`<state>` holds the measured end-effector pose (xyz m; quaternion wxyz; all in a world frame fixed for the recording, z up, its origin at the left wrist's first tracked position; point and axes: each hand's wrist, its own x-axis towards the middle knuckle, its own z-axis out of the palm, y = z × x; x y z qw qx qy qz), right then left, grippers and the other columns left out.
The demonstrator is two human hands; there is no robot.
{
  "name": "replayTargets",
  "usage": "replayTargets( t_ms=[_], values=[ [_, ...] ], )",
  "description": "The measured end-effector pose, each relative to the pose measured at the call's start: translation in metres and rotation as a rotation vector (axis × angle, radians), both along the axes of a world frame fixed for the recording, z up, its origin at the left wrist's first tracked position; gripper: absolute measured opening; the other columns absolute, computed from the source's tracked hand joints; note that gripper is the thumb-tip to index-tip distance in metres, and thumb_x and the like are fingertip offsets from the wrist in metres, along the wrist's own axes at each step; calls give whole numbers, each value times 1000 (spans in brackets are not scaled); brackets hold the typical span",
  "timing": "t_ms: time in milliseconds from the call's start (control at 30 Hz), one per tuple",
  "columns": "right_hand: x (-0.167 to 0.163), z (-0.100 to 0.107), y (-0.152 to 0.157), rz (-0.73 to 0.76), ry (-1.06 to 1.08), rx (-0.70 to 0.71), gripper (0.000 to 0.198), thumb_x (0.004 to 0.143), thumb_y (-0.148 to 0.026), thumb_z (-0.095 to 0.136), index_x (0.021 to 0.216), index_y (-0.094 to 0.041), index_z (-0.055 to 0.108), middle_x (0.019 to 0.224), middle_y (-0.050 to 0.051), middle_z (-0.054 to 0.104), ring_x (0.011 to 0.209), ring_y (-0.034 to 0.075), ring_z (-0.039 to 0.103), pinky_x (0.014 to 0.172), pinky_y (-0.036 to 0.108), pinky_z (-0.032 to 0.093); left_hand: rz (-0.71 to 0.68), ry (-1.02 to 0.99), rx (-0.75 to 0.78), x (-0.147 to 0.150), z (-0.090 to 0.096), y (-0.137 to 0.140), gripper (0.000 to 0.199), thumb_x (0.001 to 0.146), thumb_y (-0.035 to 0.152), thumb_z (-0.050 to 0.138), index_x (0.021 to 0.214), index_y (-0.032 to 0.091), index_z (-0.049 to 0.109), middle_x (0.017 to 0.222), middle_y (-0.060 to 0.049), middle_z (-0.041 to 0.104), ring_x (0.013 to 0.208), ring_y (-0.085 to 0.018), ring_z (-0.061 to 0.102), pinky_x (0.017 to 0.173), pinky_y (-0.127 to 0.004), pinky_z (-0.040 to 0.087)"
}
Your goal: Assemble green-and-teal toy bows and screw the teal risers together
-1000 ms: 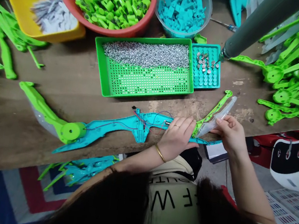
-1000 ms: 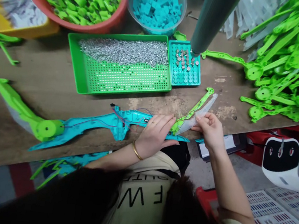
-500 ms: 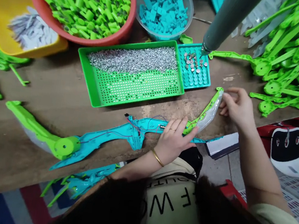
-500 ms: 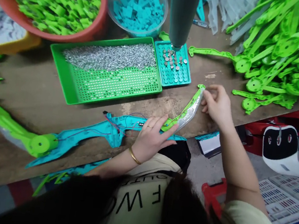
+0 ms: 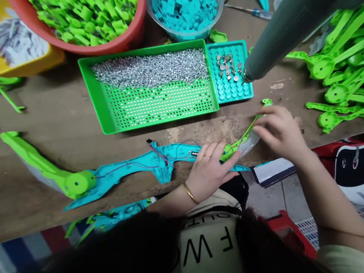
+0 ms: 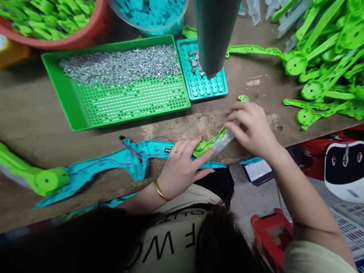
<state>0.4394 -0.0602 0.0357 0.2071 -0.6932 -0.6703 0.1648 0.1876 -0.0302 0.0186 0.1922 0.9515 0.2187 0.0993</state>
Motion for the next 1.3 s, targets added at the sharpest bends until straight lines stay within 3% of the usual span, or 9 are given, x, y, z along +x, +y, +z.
replayTargets(
  t_ms=[100, 233, 333, 433, 533, 700, 867, 1067, 1300],
  values=[
    [-10, -1, -12, 210, -71, 7, 15, 91, -38, 56, 93, -26, 65, 116, 5, 65, 113, 24, 59, 108, 52, 35, 0, 41, -7, 1, 7, 0, 47, 90, 46, 57, 133, 26, 57, 128, -21, 56, 115, -33, 55, 97, -50, 45],
    [-8, -7, -17, 303, -152, -11, 20, 92, -39, 54, 100, -26, 66, 118, 6, 65, 115, 24, 56, 107, 51, 37, -4, 107, -32, 8, 17, -2, 49, 89, 45, 59, 133, 23, 55, 137, -20, 50, 125, -35, 48, 104, -51, 39],
    [-8, -7, -15, 362, -260, -22, 21, 92, -40, 53, 103, -26, 66, 119, 5, 64, 116, 25, 54, 106, 51, 39, 30, 139, -49, 23, 21, -6, 57, 87, 52, 59, 129, 14, 55, 134, -20, 52, 125, -34, 47, 105, -47, 38],
    [-8, -3, -12, 395, -362, -21, 21, 93, -37, 51, 104, -26, 66, 120, 5, 64, 117, 26, 52, 107, 53, 38, 110, 160, -73, 39, 16, -8, 67, 85, 58, 59, 129, 8, 52, 125, -20, 57, 114, -32, 53, 97, -41, 43],
    [-6, 0, -12, 435, -358, -46, 22, 93, -38, 51, 102, -26, 67, 122, 4, 63, 119, 27, 50, 108, 56, 34, 120, 120, -78, 45, 6, -6, 62, 88, 54, 57, 129, 8, 52, 119, -17, 60, 106, -29, 55, 91, -38, 44],
    [-2, -2, -14, 424, -206, -93, 21, 92, -41, 53, 104, -31, 67, 125, 0, 62, 124, 27, 49, 113, 59, 27, 99, 57, -57, 41, -7, -2, 47, 96, 43, 48, 128, 10, 55, 114, -14, 63, 101, -26, 55, 89, -38, 43],
    [-4, -5, -13, 387, -260, -66, 27, 92, -46, 51, 105, -28, 66, 120, 2, 64, 122, 27, 51, 117, 59, 23, 108, 28, -57, 40, -8, -3, 43, 97, 39, 47, 128, 11, 56, 115, -13, 63, 103, -25, 53, 91, -38, 41],
    [7, -5, -11, 306, -31, -81, 32, 90, -44, 53, 116, -28, 62, 125, 4, 64, 122, 26, 55, 116, 55, 28, 117, 76, -56, 43, -2, -4, 40, 94, 34, 52, 131, 17, 54, 112, -9, 62, 102, -26, 51, 88, -38, 40],
    [12, 0, -3, 309, -162, -154, 32, 87, -54, 56, 109, -31, 64, 134, 2, 58, 132, 32, 44, 116, 61, 23, 112, 194, -110, 47, 7, -3, 44, 94, 32, 52, 136, 19, 49, 118, -10, 60, 108, -27, 49, 90, -40, 40]
  ],
)
